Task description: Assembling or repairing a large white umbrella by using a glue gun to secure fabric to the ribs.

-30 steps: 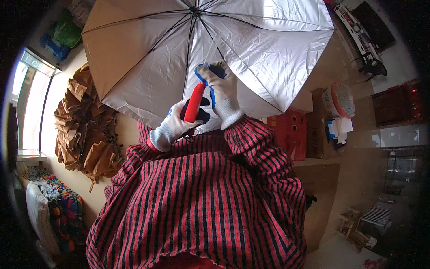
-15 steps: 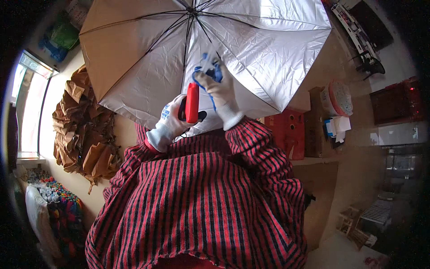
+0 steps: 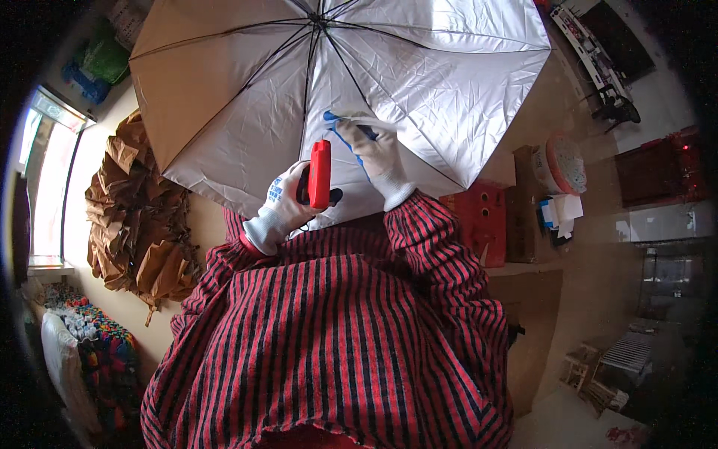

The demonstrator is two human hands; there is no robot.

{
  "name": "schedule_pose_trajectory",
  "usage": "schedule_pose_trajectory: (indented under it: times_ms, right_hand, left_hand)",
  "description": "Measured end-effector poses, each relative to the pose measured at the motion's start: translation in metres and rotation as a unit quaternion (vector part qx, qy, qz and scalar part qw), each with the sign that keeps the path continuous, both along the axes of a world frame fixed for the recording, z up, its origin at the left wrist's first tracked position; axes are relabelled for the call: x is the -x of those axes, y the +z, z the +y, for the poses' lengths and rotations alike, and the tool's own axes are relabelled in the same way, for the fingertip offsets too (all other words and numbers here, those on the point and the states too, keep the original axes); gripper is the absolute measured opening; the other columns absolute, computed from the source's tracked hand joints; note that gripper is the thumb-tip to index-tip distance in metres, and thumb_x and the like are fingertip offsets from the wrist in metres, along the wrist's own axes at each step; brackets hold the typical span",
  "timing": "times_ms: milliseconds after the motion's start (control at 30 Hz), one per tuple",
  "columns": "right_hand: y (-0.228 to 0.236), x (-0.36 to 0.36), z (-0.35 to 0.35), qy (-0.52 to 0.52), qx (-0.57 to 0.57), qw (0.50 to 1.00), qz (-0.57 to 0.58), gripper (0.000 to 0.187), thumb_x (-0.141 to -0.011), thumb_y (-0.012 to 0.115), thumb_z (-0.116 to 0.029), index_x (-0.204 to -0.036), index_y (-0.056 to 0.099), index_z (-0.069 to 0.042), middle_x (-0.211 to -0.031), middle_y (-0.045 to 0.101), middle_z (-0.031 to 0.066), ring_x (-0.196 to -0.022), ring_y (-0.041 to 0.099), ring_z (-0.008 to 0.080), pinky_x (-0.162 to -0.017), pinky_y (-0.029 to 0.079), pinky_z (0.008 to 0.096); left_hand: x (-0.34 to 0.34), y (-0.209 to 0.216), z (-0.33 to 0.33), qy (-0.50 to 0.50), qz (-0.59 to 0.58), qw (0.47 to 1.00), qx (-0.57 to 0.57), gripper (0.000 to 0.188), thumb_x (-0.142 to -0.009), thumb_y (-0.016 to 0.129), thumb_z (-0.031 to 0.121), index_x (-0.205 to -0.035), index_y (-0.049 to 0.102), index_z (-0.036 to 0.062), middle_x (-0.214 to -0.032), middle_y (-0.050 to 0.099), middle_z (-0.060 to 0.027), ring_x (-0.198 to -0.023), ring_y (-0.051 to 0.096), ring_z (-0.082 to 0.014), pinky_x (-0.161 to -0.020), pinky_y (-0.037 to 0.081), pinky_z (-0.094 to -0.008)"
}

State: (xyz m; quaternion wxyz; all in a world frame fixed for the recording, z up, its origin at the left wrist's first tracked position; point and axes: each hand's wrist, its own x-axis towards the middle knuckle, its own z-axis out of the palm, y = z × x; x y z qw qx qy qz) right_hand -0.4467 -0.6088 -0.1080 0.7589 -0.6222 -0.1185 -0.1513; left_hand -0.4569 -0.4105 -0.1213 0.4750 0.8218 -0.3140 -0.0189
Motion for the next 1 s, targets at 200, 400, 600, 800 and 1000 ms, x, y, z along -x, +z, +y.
schedule_pose_trajectory:
  times_ms: [200,400,600,800,1000]
  right_hand:
    - [0.012,0.003,-0.001,-0.023,0.083,0.994,0.064,0.025,-0.09,0.058,-0.016,-0.102,0.063,0.005,-0.107,0.063,0.0086,-0.096,0.059,0.0123,-0.091,0.045,0.0276]
    - [0.024,0.0,-0.004,0.004,0.151,0.988,0.033,0.026,-0.092,0.059,-0.02,-0.101,0.063,0.004,-0.111,0.061,0.0083,-0.096,0.059,0.0134,-0.089,0.046,0.0288]
    - [0.024,-0.013,-0.018,0.034,0.322,0.943,-0.073,0.021,-0.091,0.06,-0.018,-0.099,0.064,0.001,-0.114,0.059,0.0106,-0.1,0.058,0.0163,-0.088,0.047,0.0305]
    - [0.023,-0.014,-0.022,0.055,0.33,0.941,-0.048,0.02,-0.09,0.062,-0.017,-0.098,0.065,0.0,-0.115,0.059,0.0116,-0.104,0.057,0.0176,-0.088,0.047,0.0311]
    - [0.028,-0.014,-0.025,0.091,0.347,0.932,-0.055,0.018,-0.089,0.063,-0.017,-0.096,0.067,-0.001,-0.117,0.059,0.0113,-0.112,0.053,0.0207,-0.092,0.044,0.0331]
  left_hand:
    - [-0.004,-0.005,0.001,-0.026,0.119,0.992,-0.009,0.052,-0.071,0.08,0.022,-0.111,0.055,0.0003,-0.09,0.062,-0.0088,-0.081,0.062,-0.0178,-0.073,0.05,-0.0311]
    - [-0.003,-0.009,0.003,-0.097,0.181,0.971,0.118,0.049,-0.072,0.078,0.01,-0.115,0.056,0.0016,-0.091,0.064,-0.0033,-0.082,0.061,-0.011,-0.076,0.05,-0.0274]
    - [-0.002,-0.002,0.002,-0.1,0.172,0.976,0.093,0.048,-0.073,0.078,0.011,-0.114,0.056,0.0015,-0.09,0.064,-0.0035,-0.081,0.061,-0.0099,-0.076,0.05,-0.027]
    - [-0.003,-0.012,0.002,-0.1,0.167,0.976,0.094,0.048,-0.073,0.078,0.012,-0.114,0.056,0.0009,-0.09,0.064,-0.0038,-0.082,0.061,-0.0099,-0.077,0.05,-0.0273]
    - [-0.002,-0.016,0.002,-0.08,0.175,0.978,0.081,0.048,-0.073,0.078,0.012,-0.114,0.056,0.0004,-0.09,0.064,-0.0043,-0.082,0.061,-0.0099,-0.077,0.049,-0.0275]
